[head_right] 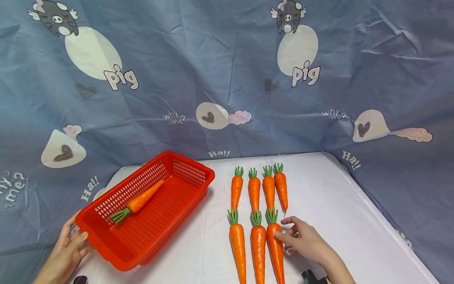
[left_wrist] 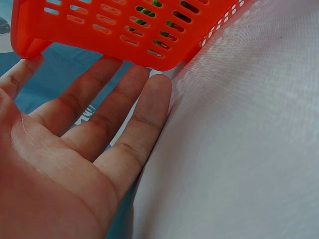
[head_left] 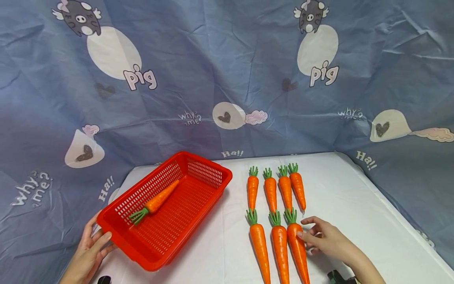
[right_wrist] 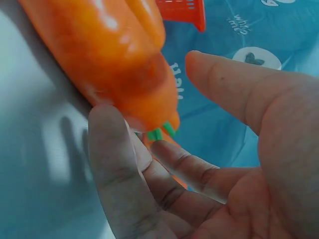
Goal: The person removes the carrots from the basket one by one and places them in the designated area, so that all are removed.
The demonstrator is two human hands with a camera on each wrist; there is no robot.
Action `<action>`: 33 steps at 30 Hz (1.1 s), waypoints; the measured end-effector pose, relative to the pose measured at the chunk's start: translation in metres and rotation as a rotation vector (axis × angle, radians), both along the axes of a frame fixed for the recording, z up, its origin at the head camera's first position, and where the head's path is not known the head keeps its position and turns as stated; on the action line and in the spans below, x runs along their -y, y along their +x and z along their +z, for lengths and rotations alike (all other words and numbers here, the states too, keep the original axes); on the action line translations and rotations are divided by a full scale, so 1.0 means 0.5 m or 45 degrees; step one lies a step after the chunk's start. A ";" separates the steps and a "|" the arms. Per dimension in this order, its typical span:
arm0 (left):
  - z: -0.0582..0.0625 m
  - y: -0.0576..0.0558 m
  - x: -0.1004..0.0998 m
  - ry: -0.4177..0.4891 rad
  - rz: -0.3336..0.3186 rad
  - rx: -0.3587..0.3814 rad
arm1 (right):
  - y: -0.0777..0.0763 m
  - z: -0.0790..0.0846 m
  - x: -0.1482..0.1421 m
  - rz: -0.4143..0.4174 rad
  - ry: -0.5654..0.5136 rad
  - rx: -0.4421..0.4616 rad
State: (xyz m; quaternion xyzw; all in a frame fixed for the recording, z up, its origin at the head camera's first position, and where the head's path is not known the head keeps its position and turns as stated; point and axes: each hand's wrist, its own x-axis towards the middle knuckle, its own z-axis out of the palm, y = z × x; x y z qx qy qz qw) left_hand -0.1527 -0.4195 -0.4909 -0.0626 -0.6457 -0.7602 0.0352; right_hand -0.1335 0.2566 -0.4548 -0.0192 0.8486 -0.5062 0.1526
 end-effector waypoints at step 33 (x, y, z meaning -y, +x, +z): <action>0.004 -0.001 0.003 -0.075 0.072 0.121 | -0.079 0.141 0.128 0.307 0.173 -0.310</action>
